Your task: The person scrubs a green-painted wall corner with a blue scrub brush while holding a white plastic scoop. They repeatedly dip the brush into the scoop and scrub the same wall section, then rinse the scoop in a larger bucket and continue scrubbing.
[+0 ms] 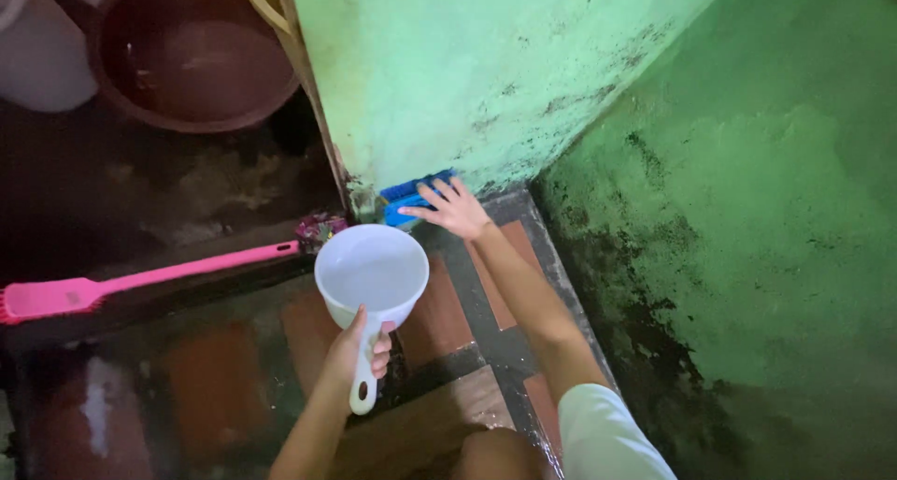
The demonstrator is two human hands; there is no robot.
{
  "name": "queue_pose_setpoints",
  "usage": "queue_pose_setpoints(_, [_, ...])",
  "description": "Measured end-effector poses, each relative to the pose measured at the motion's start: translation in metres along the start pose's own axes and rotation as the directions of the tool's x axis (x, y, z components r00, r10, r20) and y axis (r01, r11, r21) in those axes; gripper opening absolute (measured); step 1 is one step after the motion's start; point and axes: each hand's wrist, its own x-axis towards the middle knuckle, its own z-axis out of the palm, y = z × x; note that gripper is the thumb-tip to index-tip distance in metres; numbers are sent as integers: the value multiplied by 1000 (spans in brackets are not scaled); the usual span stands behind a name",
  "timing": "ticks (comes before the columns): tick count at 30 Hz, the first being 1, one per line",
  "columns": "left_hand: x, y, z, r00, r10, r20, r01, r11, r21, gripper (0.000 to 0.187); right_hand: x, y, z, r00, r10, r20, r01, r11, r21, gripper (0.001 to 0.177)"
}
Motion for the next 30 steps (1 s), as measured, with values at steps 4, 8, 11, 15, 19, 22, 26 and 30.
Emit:
queue_pose_setpoints(4, [-3,-4,3,994,82,-74,-83,996,-15,61,68,44,-45,963,-68,-261,24,986,-165,71])
queue_pose_setpoints(8, [5,-7,-12,999,-49,-19,48,998,-30,56,147,79,-131,927,-31,-373,-9,994,-105,44])
queue_pose_setpoints(11, [18,-6,-24,982,-59,-181,55,998,-26,69,188,69,-174,874,138,-467,-137,990,37,44])
queue_pose_setpoints(15, [-10,12,7,967,8,-255,-11,1000,-10,69,167,32,-80,735,187,-652,-178,981,81,28])
queue_pose_setpoints(19, [-40,26,39,933,105,-343,-111,994,2,50,81,1,1,859,26,-511,-113,984,-139,58])
queue_pose_setpoints(22, [-44,18,31,926,112,-361,-112,994,21,46,55,-6,-14,957,-31,-288,8,997,-82,53])
queue_pose_setpoints(26, [-38,13,4,926,98,-365,-81,995,61,58,82,29,-38,947,-99,-305,3,954,-300,63])
queue_pose_setpoints(30, [-46,14,16,972,66,-224,-63,998,22,64,154,72,-117,932,-168,-322,70,953,-295,55])
